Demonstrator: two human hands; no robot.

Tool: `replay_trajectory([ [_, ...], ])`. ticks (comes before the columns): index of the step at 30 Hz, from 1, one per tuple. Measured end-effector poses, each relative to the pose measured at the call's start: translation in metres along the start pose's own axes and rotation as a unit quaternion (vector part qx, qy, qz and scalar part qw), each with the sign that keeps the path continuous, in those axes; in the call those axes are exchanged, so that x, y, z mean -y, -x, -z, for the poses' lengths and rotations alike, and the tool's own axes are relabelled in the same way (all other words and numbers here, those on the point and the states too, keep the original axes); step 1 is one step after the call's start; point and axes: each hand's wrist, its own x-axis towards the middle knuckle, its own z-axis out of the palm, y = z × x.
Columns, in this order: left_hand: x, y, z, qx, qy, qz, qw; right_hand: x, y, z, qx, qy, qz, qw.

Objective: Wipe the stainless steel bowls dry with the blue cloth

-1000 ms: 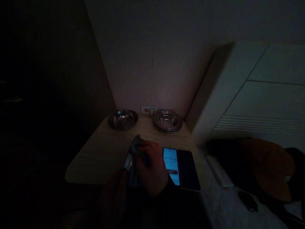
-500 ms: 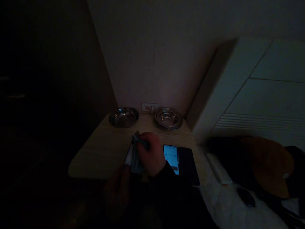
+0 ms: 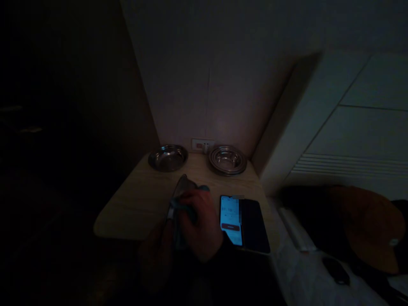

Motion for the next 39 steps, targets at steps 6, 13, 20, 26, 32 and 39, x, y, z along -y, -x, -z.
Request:
replay_trajectory([
  [6,0.002,0.001,-0.002,-0.04,-0.023,0.028,0.999,-0.004,-0.001,0.0,-0.01,-0.005,-0.004,1.0],
  [13,0.0,0.002,0.0,-0.019,-0.013,0.005,1.0,-0.001,0.005,0.001,-0.024,0.0,-0.007,1.0],
  [20,0.002,-0.001,0.002,-0.03,-0.006,0.065,0.997,-0.008,-0.012,-0.004,-0.011,-0.034,-0.03,0.999],
  [26,0.004,-0.001,0.008,-0.066,0.003,0.13,0.989,-0.026,-0.022,0.005,-0.078,-0.192,-0.247,0.947],
  [32,0.018,0.004,0.005,-0.09,0.004,0.141,0.986,-0.022,-0.007,0.009,-0.087,-0.18,-0.241,0.95],
  [39,0.051,0.016,-0.001,-0.126,-0.058,0.03,0.99,-0.013,0.002,0.002,-0.048,-0.082,-0.114,0.989],
])
